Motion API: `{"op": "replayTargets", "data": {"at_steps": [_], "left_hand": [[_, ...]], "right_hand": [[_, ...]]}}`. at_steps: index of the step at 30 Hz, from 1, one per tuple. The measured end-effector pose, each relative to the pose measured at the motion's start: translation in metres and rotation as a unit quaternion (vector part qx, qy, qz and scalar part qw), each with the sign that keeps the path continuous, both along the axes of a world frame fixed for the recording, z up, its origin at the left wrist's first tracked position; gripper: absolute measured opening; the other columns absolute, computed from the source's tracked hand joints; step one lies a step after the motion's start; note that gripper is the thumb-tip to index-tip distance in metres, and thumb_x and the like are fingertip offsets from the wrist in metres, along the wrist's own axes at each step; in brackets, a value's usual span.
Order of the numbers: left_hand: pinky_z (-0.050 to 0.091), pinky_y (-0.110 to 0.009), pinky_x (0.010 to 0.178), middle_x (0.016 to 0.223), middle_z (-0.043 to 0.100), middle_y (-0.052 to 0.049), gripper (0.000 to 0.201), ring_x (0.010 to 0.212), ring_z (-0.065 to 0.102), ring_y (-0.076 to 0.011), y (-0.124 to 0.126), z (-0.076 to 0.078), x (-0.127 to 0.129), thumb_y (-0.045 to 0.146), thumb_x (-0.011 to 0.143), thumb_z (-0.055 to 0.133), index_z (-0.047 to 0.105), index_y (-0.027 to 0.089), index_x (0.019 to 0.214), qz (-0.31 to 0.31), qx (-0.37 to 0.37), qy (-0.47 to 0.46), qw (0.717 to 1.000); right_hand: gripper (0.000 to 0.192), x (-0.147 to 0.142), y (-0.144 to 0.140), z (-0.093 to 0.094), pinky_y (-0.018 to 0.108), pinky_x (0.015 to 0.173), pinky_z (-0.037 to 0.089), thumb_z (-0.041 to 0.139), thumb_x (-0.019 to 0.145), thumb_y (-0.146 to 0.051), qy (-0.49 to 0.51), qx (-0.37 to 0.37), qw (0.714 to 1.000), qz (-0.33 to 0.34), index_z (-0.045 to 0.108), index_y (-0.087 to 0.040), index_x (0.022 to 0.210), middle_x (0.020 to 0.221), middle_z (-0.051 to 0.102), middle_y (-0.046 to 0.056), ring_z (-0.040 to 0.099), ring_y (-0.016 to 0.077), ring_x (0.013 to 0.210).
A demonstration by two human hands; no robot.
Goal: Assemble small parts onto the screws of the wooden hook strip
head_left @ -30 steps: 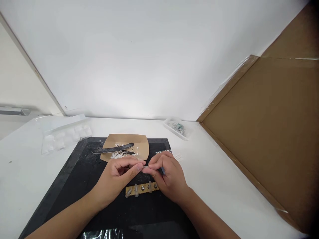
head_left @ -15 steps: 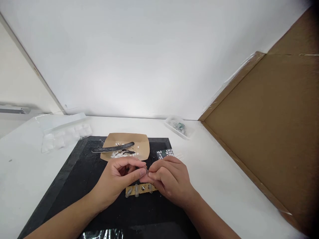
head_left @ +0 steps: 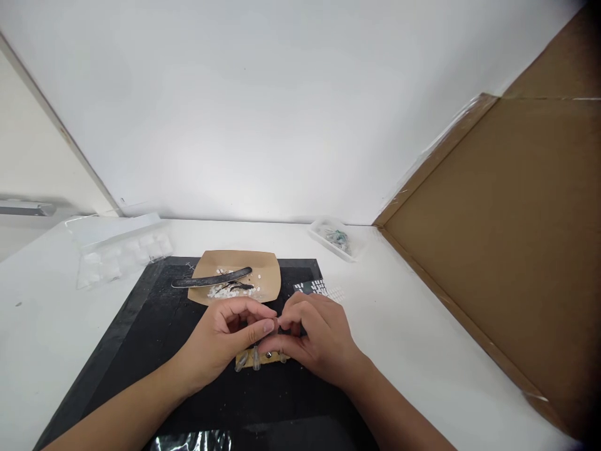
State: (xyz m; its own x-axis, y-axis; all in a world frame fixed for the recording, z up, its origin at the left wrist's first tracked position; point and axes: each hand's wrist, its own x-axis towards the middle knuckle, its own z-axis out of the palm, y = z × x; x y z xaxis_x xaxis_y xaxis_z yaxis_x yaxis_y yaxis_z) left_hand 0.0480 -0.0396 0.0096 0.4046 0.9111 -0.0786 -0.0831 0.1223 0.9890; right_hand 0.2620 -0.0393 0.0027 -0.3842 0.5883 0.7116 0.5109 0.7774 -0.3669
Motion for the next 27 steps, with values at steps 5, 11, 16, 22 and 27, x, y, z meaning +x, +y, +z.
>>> {"op": "replayTargets", "data": {"at_steps": [5,11,16,22,27], "left_hand": [[0.055,-0.021,0.075,0.09,0.079,-0.004,0.027,0.082,0.07,-0.0126,-0.0006,-0.0007,0.0003,0.04,0.085,0.088,0.077,0.017,0.096,0.021,-0.008,-0.005,1.0],[0.052,-0.023,0.072,0.086,0.078,-0.003,0.042,0.075,0.069,-0.0115,0.0013,-0.0037,-0.0002,0.042,0.085,0.088,0.064,0.017,0.109,0.011,-0.041,-0.037,0.998],[0.049,-0.025,0.07,0.081,0.076,-0.001,0.05,0.072,0.066,-0.0122,0.0018,-0.0046,0.0002,0.047,0.084,0.088,0.057,0.018,0.11,0.016,-0.038,-0.024,0.999],[0.045,-0.025,0.066,0.077,0.073,0.0,0.054,0.067,0.061,-0.0118,0.0003,-0.0044,0.0011,0.051,0.083,0.088,0.054,0.018,0.11,0.026,-0.024,0.006,0.999],[0.043,-0.024,0.065,0.076,0.073,0.001,0.055,0.066,0.06,-0.011,-0.0002,-0.0038,0.0012,0.051,0.082,0.088,0.053,0.019,0.111,0.03,-0.024,0.014,0.999]], "right_hand": [[0.035,0.0,-0.0005,0.0011,0.026,0.057,0.042,0.086,0.089,-0.051,0.007,-0.039,0.999,-0.013,0.063,-0.025,0.096,0.076,0.065,-0.005,0.057,0.0111,0.058],[0.035,0.0012,0.0002,0.0004,0.026,0.059,0.045,0.088,0.087,-0.047,0.021,-0.063,0.998,-0.006,0.069,-0.024,0.106,0.079,0.066,-0.004,0.058,0.0104,0.059],[0.034,0.0009,0.0005,0.0004,0.025,0.059,0.045,0.086,0.089,-0.048,0.023,-0.061,0.998,0.003,0.071,-0.022,0.104,0.08,0.066,-0.003,0.057,0.0096,0.058],[0.037,0.0005,-0.0002,0.0028,0.025,0.058,0.045,0.084,0.088,-0.054,0.02,-0.076,0.997,-0.007,0.072,-0.02,0.096,0.077,0.065,-0.002,0.057,0.0106,0.059],[0.036,0.0012,0.0001,0.0025,0.025,0.058,0.044,0.085,0.088,-0.054,0.009,-0.086,0.996,-0.003,0.071,-0.02,0.091,0.077,0.064,-0.002,0.056,0.0109,0.06]]}}
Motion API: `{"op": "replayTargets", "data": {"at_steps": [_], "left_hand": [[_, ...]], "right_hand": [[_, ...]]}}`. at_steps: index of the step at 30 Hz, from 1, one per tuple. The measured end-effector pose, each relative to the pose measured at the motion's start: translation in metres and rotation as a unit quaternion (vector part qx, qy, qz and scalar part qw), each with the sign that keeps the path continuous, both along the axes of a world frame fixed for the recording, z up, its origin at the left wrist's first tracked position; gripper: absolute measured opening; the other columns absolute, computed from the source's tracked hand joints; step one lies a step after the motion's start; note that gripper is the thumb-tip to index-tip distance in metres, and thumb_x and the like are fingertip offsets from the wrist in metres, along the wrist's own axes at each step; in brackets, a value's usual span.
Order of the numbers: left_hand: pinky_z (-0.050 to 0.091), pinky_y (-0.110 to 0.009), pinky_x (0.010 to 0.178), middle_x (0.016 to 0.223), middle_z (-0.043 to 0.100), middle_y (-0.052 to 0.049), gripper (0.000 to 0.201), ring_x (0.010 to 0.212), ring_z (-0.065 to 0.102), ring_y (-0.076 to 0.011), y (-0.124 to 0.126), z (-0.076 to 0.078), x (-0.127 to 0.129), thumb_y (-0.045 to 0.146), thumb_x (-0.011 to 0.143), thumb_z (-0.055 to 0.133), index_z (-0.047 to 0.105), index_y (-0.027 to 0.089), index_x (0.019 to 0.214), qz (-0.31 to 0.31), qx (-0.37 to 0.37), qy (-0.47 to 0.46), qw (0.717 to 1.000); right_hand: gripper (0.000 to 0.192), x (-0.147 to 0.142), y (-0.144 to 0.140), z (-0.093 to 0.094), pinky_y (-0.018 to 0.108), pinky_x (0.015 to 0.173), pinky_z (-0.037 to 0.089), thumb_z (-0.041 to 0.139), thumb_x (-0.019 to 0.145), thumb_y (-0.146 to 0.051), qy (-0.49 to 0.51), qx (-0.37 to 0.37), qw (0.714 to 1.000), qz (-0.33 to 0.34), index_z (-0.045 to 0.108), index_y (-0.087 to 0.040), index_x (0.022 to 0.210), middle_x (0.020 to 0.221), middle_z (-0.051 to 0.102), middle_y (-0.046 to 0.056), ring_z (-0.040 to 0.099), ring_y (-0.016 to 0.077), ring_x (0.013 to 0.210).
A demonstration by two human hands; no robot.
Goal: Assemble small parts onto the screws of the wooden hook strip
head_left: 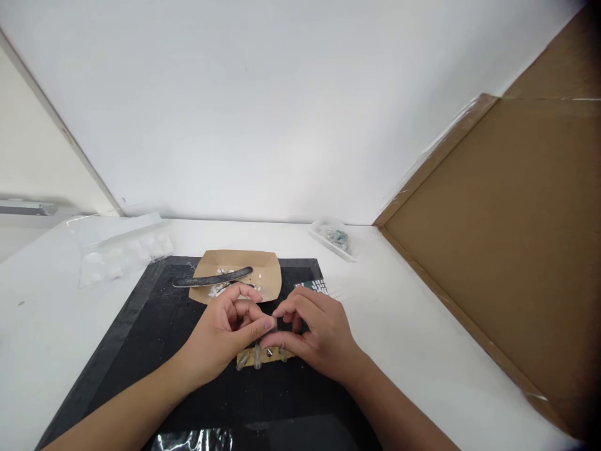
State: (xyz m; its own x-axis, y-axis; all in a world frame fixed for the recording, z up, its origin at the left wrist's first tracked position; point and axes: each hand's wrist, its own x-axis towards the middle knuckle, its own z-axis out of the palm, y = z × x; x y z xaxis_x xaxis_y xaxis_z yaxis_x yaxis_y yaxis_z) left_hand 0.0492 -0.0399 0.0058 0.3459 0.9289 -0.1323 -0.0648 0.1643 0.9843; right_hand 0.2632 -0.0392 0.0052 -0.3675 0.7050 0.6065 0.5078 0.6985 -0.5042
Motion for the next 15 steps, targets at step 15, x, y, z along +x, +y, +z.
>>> {"op": "replayTargets", "data": {"at_steps": [15], "left_hand": [[0.046,-0.024,0.065,0.075,0.072,0.002,0.053,0.067,0.063,-0.0121,-0.001,-0.006,0.0,0.049,0.083,0.088,0.052,0.02,0.109,-0.014,-0.001,-0.012,1.0]], "right_hand": [[0.035,0.011,0.003,0.0,0.025,0.063,0.042,0.085,0.09,-0.048,-0.047,0.036,0.997,0.047,0.071,-0.022,0.109,0.083,0.066,-0.001,0.058,0.0114,0.066]]}}
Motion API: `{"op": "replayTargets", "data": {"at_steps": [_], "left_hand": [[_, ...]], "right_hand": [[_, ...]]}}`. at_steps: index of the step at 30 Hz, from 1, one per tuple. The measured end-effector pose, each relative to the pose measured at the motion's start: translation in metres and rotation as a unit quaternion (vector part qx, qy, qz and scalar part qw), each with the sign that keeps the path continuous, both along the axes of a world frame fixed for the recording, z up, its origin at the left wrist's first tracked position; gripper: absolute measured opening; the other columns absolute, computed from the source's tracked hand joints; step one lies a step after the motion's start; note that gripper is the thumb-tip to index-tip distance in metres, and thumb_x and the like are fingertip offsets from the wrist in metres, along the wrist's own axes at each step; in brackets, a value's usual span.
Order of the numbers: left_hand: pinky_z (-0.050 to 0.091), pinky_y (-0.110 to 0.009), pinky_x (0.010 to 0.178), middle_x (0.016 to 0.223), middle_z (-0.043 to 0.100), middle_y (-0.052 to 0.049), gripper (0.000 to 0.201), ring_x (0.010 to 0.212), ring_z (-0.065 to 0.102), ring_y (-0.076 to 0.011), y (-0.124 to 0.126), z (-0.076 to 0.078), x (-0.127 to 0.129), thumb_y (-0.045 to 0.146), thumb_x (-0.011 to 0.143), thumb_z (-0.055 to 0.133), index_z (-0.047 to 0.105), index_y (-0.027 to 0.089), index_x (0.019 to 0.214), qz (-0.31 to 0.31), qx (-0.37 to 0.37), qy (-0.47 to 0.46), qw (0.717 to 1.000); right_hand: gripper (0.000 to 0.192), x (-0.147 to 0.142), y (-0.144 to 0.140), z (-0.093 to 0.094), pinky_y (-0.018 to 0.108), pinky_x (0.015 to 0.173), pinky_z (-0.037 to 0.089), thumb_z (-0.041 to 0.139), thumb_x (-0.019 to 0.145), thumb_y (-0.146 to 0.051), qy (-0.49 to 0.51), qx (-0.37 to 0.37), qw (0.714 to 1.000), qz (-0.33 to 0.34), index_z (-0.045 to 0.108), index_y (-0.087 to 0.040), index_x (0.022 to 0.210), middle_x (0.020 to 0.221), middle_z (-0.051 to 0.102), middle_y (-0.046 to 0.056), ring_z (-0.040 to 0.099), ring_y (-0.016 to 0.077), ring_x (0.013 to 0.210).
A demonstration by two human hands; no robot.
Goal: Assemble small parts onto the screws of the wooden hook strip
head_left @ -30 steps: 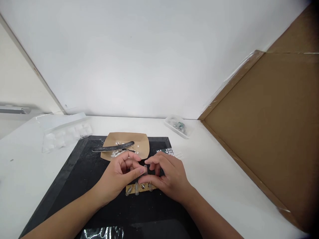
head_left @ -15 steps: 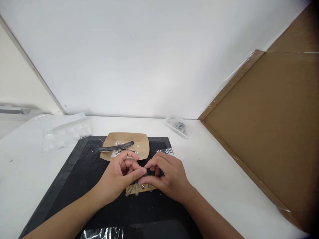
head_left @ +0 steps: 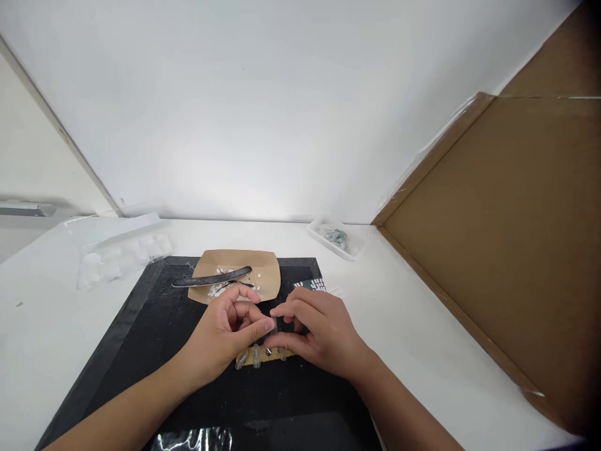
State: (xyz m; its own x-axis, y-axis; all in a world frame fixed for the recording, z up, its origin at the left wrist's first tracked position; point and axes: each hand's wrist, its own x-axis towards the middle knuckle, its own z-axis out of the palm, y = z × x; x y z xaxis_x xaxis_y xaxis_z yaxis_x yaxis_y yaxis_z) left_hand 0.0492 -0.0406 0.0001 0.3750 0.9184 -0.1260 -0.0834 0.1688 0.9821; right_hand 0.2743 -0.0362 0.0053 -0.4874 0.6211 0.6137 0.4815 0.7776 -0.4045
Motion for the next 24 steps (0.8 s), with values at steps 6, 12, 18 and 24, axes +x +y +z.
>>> {"op": "replayTargets", "data": {"at_steps": [6,12,18,24], "left_hand": [[0.048,-0.028,0.065,0.094,0.081,-0.005,0.028,0.073,0.068,-0.0154,0.002,-0.003,-0.003,0.047,0.101,0.069,0.067,0.02,0.109,-0.016,0.153,0.141,0.978],[0.051,-0.032,0.083,0.092,0.076,-0.003,0.015,0.088,0.065,-0.0181,0.006,-0.008,-0.009,0.018,0.107,0.057,0.07,0.02,0.115,-0.037,0.482,0.264,0.835],[0.05,-0.036,0.081,0.09,0.072,-0.006,0.014,0.083,0.058,-0.0208,0.006,-0.006,-0.006,0.015,0.106,0.056,0.07,0.016,0.108,-0.083,0.554,0.293,0.775],[0.049,-0.038,0.081,0.088,0.069,-0.007,0.014,0.083,0.057,-0.0215,0.001,-0.001,-0.006,0.018,0.105,0.056,0.07,0.016,0.106,-0.13,0.549,0.32,0.761]], "right_hand": [[0.037,0.015,0.001,0.009,0.025,0.059,0.039,0.086,0.088,-0.052,-0.032,-0.028,0.999,0.007,0.07,-0.02,0.099,0.077,0.061,-0.003,0.054,0.0111,0.062],[0.037,0.038,0.003,0.01,0.024,0.055,0.038,0.088,0.085,-0.053,-0.036,-0.14,0.989,0.02,0.07,-0.021,0.091,0.074,0.06,-0.003,0.054,0.0116,0.062],[0.043,0.043,-0.001,0.003,0.023,0.054,0.037,0.092,0.077,-0.057,-0.063,-0.201,0.977,0.021,0.069,-0.021,0.084,0.072,0.059,-0.004,0.053,0.0117,0.062],[0.046,0.037,-0.002,0.001,0.022,0.056,0.038,0.093,0.075,-0.059,-0.077,-0.217,0.973,0.022,0.069,-0.02,0.083,0.075,0.061,-0.003,0.057,0.0115,0.064]]}}
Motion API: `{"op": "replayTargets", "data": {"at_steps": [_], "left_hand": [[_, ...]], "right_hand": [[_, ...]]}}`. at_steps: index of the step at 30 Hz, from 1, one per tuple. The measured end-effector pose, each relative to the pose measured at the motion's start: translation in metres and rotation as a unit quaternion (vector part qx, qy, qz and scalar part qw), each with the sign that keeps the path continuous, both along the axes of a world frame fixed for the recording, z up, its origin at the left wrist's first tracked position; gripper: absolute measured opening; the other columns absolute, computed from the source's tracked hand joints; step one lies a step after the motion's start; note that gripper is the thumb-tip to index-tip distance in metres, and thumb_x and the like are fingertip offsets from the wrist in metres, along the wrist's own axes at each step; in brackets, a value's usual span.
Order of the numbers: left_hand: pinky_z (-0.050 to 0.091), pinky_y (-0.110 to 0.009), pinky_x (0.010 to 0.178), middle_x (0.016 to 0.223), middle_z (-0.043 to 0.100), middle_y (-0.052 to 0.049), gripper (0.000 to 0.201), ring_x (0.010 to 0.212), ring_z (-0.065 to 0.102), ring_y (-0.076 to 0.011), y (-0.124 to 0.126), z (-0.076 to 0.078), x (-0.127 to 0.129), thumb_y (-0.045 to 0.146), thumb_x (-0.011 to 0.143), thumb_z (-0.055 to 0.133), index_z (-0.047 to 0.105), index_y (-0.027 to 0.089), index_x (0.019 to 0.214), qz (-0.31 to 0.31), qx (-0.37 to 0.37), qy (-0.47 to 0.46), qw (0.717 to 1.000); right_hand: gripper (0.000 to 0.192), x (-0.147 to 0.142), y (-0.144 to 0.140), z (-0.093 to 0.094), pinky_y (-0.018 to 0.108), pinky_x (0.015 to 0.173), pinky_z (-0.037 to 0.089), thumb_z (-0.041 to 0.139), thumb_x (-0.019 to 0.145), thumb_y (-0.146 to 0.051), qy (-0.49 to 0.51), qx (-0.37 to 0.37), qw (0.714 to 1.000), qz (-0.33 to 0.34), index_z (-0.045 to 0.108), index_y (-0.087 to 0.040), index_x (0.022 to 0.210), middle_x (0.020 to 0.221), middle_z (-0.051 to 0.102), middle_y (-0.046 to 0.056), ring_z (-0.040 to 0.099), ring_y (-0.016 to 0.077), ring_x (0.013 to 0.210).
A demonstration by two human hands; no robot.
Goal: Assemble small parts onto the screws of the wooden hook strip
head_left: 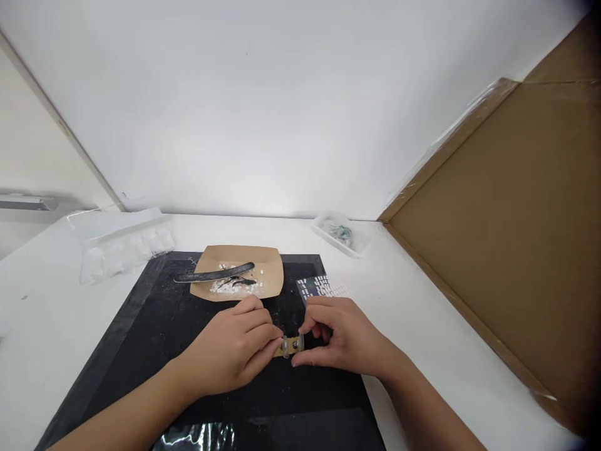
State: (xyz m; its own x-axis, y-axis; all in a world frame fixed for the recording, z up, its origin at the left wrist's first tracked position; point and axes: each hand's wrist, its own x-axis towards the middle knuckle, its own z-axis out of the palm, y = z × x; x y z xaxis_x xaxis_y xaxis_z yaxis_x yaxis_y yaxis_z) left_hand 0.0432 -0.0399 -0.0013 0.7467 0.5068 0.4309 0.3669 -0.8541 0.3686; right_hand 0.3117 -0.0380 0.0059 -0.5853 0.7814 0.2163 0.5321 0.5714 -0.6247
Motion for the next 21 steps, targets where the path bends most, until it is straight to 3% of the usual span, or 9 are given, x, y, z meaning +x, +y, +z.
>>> {"op": "replayTargets", "data": {"at_steps": [21], "left_hand": [[0.049,-0.04,0.085,0.093,0.065,-0.008,0.016,0.091,0.055,-0.0241,-0.002,-0.0014,0.0008,0.017,0.103,0.055,0.07,0.017,0.11,0.0,-0.017,0.021,1.0]], "right_hand": [[0.044,-0.0022,-0.0009,-0.0045,0.023,0.056,0.035,0.092,0.078,-0.057,-0.055,0.019,0.998,0.006,0.068,-0.021,0.085,0.075,0.062,-0.004,0.056,0.012,0.065]]}}
